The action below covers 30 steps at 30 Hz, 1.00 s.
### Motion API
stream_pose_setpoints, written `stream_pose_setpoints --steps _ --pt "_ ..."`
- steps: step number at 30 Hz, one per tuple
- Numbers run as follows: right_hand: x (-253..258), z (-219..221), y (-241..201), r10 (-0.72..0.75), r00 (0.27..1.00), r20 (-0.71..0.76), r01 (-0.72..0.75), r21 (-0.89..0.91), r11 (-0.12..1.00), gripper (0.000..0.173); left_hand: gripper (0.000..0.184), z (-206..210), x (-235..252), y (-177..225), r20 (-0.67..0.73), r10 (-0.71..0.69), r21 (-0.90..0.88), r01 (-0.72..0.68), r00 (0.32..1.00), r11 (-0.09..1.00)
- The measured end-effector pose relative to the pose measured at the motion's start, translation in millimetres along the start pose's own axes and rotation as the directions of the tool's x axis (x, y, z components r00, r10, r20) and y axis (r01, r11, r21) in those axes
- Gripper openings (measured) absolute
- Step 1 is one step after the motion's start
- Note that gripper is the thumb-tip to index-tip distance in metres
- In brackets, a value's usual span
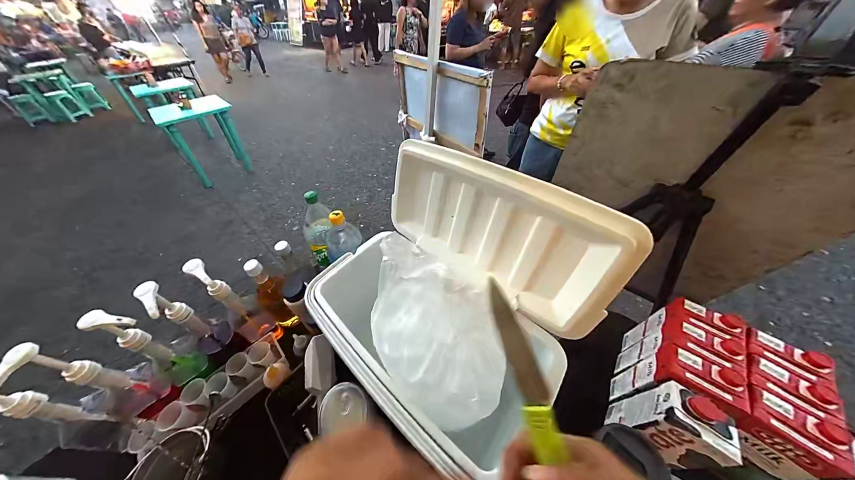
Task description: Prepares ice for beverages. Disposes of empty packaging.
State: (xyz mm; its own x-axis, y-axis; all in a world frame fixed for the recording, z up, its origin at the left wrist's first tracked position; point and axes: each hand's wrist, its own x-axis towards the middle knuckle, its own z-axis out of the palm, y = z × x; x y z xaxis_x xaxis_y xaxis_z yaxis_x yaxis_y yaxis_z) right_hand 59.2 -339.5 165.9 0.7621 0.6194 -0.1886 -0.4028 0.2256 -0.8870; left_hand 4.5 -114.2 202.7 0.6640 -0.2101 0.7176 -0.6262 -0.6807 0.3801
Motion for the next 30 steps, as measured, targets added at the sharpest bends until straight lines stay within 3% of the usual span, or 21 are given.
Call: stream_pose_setpoints --steps 1,2,4,5,6,7,9,12,14,17,20,22,25,30 --pt "-9.9 -24.1 -9.8 -0.019 0.999 -0.038 0.015 -0.109 0.994 0.03 0.026 9.9 21.0 -19.4 -0.031 -0.036 0.06 0.038 0.999 0.997" --pt "-19.0 -44.9 -17.2 -0.049 0.995 -0.085 0.027 -0.252 0.967 0.031 0.035 25.1 42.6 -42.7 -0.006 -0.042 0.165 0.043 0.999 0.985" --pt "-31.4 -76.8 -22.9 -0.119 0.976 -0.182 0.001 -0.545 0.839 0.03 0.067 57.4 78.1 -82.3 0.223 -0.059 0.291 -0.008 0.973 0.957" --pt "-34.4 -88.8 -21.6 -0.151 0.964 -0.22 -0.029 -0.648 0.761 0.031 0.068 71.8 88.1 -98.7 0.331 -0.062 0.31 -0.047 0.941 0.95" --pt "-36.2 -98.7 -18.3 -0.18 0.953 -0.245 -0.053 -0.718 0.693 0.037 0.053 81.9 94.3 -113.0 0.411 -0.059 0.296 -0.073 0.91 0.952" --pt "-37.0 -106.9 -14.0 -0.213 0.945 -0.246 -0.053 -0.762 0.645 0.045 0.03 86.1 100.3 -125.6 0.462 -0.055 0.272 -0.082 0.885 0.959" --pt "-34.3 -115.7 -3.1 -0.304 0.923 -0.235 -0.012 -0.809 0.587 0.049 0.014 77.5 115.2 -143.3 0.471 -0.07 0.204 -0.031 0.879 0.979" --pt "-19.0 -104.9 0.7 -0.415 0.891 -0.184 0.019 -0.899 0.438 0.038 0.015 61.5 131.6 -157.2 0.36 -0.171 0.16 0.12 0.917 0.98" --pt "0.2 -89.3 -2.7 -0.508 0.857 -0.084 0.053 -0.967 0.25 0.035 0.015 58.9 143.2 -162.8 0.318 -0.23 0.177 0.181 0.92 0.967" --pt "40.7 -66.2 1.8 -0.63 0.767 0.12 0.072 -0.992 -0.101 0.034 0.017 55.5 165.4 -162.3 0.392 -0.329 0.227 0.256 0.859 0.94" --pt "75.8 -42.9 4.4 -0.685 0.685 0.249 0.037 -0.951 -0.308 0.039 0.016 54.1 181.1 -157.9 0.498 -0.358 0.239 0.272 0.79 0.932" --pt "93.1 -27.7 -1.6 -0.696 0.662 0.277 0.014 -0.934 -0.358 0.04 0.016 54.1 185.6 -153.5 0.544 -0.334 0.223 0.251 0.77 0.942" --pt "105.8 -12.1 -6.6 -0.682 0.691 0.239 -0.03 -0.933 -0.358 0.043 0.016 54.0 188.7 -146.9 0.561 -0.309 0.216 0.225 0.768 0.95" --pt "92.5 -13.6 31.3 -0.58 0.801 0.148 -0.06 -0.944 -0.324 0.052 0.016 51.9 185.7 -151.7 0.398 -0.452 0.309 0.347 0.798 0.885"
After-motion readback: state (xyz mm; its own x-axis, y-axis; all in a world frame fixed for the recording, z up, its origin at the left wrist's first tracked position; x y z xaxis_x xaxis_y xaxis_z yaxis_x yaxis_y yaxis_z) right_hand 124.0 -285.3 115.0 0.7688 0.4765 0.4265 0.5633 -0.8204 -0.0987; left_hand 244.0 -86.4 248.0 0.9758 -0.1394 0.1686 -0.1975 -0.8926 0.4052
